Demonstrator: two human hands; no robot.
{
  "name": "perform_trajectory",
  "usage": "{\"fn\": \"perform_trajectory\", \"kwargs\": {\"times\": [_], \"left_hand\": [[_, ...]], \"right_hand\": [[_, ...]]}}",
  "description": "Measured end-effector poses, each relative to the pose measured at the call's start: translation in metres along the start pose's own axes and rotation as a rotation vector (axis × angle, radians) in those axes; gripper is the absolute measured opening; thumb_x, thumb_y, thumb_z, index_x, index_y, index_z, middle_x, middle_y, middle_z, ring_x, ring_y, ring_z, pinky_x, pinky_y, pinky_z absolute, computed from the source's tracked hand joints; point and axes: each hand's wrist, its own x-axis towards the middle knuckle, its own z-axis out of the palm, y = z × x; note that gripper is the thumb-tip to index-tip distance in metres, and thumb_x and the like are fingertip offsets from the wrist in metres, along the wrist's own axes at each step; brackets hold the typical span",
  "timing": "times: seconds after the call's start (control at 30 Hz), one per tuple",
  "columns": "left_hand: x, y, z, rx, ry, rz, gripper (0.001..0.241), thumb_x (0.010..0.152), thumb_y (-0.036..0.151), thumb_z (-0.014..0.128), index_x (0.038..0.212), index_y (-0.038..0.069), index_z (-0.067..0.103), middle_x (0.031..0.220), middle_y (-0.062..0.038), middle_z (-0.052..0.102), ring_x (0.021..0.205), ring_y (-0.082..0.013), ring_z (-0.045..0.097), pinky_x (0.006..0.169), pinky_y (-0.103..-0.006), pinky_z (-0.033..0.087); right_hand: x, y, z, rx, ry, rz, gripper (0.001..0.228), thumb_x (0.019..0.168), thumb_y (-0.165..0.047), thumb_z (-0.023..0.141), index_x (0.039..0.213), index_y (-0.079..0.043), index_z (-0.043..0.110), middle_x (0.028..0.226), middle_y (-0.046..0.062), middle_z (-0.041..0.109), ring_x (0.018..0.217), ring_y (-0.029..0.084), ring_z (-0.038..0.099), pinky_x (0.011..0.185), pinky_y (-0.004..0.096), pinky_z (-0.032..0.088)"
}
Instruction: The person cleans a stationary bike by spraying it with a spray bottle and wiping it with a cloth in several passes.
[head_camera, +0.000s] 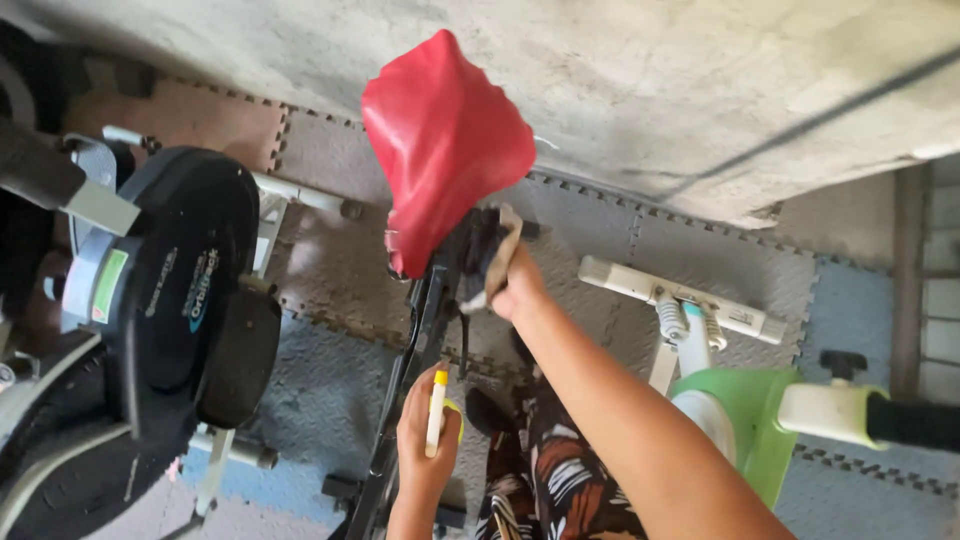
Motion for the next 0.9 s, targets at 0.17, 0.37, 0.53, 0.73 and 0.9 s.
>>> {"fn": "perform_trajectory", "kwargs": {"times": [0.17,0.37,0.53,0.73,0.9], "left_hand": [[0.007,-0.034,0.012,-0.015,0.076,-0.052,0.056,0.077,-0.004,0.060,0.133,-0.001,0.058,0.128,-0.020,0.066,0.116,-0.0365,0.066,0.100,-0.0393,0.052],[0.024,-0.029,0.022,-0.002,0.087,-0.158,0.053,0.079,-0.005,0.059,0.132,-0.001,0.059,0.133,-0.020,0.066,0.126,-0.0379,0.064,0.107,-0.0405,0.048],[0.038,-0.035,0.036,-0.031,0.098,-0.293,0.049,0.078,-0.003,0.059,0.127,0.001,0.061,0.136,-0.021,0.064,0.130,-0.0382,0.063,0.106,-0.0411,0.047],[0.021,-0.056,0.050,-0.030,0.169,-0.372,0.053,0.074,-0.001,0.059,0.127,0.003,0.062,0.139,-0.021,0.063,0.129,-0.0379,0.062,0.107,-0.0420,0.045],[0.004,-0.072,0.046,0.013,0.146,-0.370,0.054,0.076,0.000,0.060,0.130,0.003,0.061,0.140,-0.020,0.062,0.130,-0.0387,0.060,0.108,-0.0426,0.043]], "right_hand": [[0.118,0.018,-0.055,0.018,-0.212,-0.038,0.035,0.108,-0.038,0.048,0.118,-0.008,0.064,0.120,0.012,0.073,0.110,0.030,0.071,0.094,0.050,0.057],[0.098,-0.009,0.040,-0.353,-0.115,0.210,0.049,0.101,-0.051,0.050,0.127,-0.010,0.061,0.113,0.014,0.073,0.101,0.032,0.071,0.085,0.051,0.056],[0.140,0.001,0.014,-0.170,-0.203,0.367,0.043,0.104,-0.048,0.051,0.125,-0.011,0.058,0.110,0.012,0.067,0.097,0.030,0.069,0.090,0.050,0.058],[0.155,0.007,-0.020,-0.128,-0.157,0.432,0.038,0.105,-0.043,0.053,0.123,-0.010,0.058,0.109,0.012,0.067,0.095,0.028,0.070,0.087,0.047,0.058],[0.144,-0.001,-0.039,-0.102,-0.104,0.462,0.035,0.105,-0.039,0.055,0.122,-0.009,0.058,0.108,0.012,0.068,0.094,0.027,0.070,0.084,0.045,0.059]]}}
